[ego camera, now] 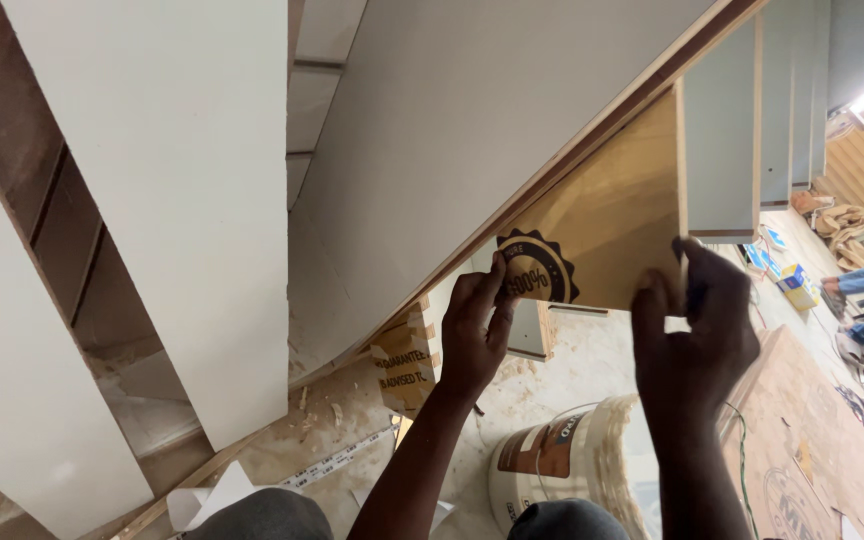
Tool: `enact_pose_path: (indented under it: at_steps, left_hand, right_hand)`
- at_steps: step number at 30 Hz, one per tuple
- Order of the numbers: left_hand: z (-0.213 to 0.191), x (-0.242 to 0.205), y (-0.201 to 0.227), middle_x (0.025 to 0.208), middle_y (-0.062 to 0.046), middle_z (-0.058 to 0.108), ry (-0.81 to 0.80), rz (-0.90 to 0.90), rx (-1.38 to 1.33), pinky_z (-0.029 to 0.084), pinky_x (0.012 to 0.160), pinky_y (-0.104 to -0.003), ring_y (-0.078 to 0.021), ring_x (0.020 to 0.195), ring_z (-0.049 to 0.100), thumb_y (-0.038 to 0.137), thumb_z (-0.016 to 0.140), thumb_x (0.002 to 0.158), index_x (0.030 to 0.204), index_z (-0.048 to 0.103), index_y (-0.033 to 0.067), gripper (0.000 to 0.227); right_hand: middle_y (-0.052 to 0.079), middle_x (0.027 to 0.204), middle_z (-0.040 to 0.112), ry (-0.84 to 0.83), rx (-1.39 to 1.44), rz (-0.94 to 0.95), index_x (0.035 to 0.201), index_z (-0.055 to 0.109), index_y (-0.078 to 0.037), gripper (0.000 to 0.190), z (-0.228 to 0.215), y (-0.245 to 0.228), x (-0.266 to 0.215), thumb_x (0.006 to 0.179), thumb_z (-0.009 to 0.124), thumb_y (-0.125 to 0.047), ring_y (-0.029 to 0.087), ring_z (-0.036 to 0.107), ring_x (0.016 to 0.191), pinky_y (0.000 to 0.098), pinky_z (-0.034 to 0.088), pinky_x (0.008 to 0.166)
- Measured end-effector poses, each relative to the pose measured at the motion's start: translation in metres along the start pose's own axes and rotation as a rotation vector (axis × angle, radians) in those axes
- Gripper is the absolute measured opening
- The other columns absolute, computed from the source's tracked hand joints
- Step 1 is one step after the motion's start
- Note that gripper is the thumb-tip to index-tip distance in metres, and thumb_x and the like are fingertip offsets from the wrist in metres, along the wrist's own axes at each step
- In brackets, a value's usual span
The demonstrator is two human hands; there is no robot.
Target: The person applies a white adhesive to a small white triangular piece using a putty knife and spreads it evenly. They then place a decorative sticker onto a wooden surface and press it down.
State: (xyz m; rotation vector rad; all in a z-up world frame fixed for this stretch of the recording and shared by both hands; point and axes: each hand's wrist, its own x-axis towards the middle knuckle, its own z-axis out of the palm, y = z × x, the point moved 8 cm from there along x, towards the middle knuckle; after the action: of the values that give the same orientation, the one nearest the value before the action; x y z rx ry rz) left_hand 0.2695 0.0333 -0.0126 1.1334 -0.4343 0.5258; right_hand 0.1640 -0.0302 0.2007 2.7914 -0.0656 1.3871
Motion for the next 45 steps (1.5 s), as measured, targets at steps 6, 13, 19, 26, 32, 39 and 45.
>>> enact_pose_path:
  at_steps: [6, 13, 19, 26, 32, 39, 45]
  left_hand:
    - [-0.006, 0.006, 0.008, 0.113, -0.011, 0.061, -0.075, -0.042, -0.067, 0.06, 0.09, -0.031, -0.0186, 0.1, 0.068, 0.004, 0.064, 0.099, 0.156, 0.047, 0.0066, 0.06]
    - [-0.008, 0.012, 0.025, 0.119, -0.013, 0.06, -0.05, -0.048, 0.051, 0.059, 0.092, -0.033, -0.0224, 0.104, 0.066, 0.008, 0.067, 0.1, 0.152, 0.05, 0.0022, 0.054]
    - [-0.003, 0.01, 0.016, 0.118, -0.012, 0.058, -0.023, -0.103, -0.017, 0.062, 0.093, -0.031, -0.0207, 0.105, 0.068, 0.012, 0.069, 0.1, 0.15, 0.052, 0.0032, 0.054]
    - [-0.001, 0.007, 0.011, 0.116, -0.012, 0.059, -0.037, -0.184, -0.066, 0.06, 0.094, -0.031, -0.0202, 0.105, 0.068, 0.011, 0.072, 0.1, 0.15, 0.052, 0.0023, 0.055]
    - [0.0, 0.009, 0.008, 0.113, -0.011, 0.06, -0.042, -0.23, -0.084, 0.061, 0.083, -0.029, -0.0198, 0.103, 0.066, 0.009, 0.072, 0.097, 0.148, 0.053, 0.0032, 0.055]
    - [-0.012, 0.012, 0.011, 0.125, -0.013, 0.062, -0.038, -0.203, -0.033, 0.057, 0.096, -0.036, -0.0253, 0.116, 0.065, 0.011, 0.067, 0.101, 0.146, 0.057, 0.0044, 0.047]
    - [0.003, 0.026, 0.076, 0.145, -0.017, 0.053, -0.002, 0.09, 0.202, 0.049, 0.113, -0.043, -0.0344, 0.135, 0.052, 0.003, 0.059, 0.1, 0.148, 0.053, 0.0018, 0.049]
  right_hand:
    - [0.018, 0.121, 0.068, -0.017, 0.074, -0.073, 0.147, 0.059, 0.001, 0.044, 0.001, -0.023, 0.008, 0.105, 0.072, -0.001, 0.023, 0.072, 0.105, 0.0332, 0.059, 0.089]
    - [0.017, 0.114, 0.069, -0.011, 0.089, -0.029, 0.146, 0.061, 0.002, 0.045, -0.001, -0.021, 0.006, 0.103, 0.071, 0.001, 0.022, 0.072, 0.097, 0.0332, 0.059, 0.086]
    - [0.018, 0.116, 0.074, -0.002, 0.054, -0.078, 0.141, 0.064, 0.003, 0.041, -0.003, -0.022, 0.009, 0.101, 0.073, 0.001, 0.022, 0.07, 0.089, 0.0349, 0.057, 0.081]
    - [0.017, 0.112, 0.071, -0.014, 0.097, -0.035, 0.143, 0.063, 0.003, 0.04, 0.0, -0.013, 0.008, 0.104, 0.072, 0.0, 0.02, 0.071, 0.092, 0.0299, 0.06, 0.08]
    - [0.016, 0.112, 0.069, -0.015, 0.123, -0.029, 0.144, 0.063, 0.003, 0.04, 0.001, -0.01, 0.006, 0.105, 0.073, 0.0, 0.018, 0.071, 0.094, 0.0293, 0.059, 0.084]
    - [0.016, 0.107, 0.067, -0.013, 0.073, -0.017, 0.144, 0.064, 0.003, 0.04, 0.003, -0.009, 0.004, 0.106, 0.073, 0.002, 0.018, 0.068, 0.089, 0.0303, 0.056, 0.081]
    - [0.014, 0.108, 0.068, 0.007, 0.083, -0.075, 0.143, 0.063, 0.002, 0.038, 0.001, -0.012, 0.003, 0.106, 0.073, 0.004, 0.017, 0.071, 0.09, 0.0291, 0.058, 0.083]
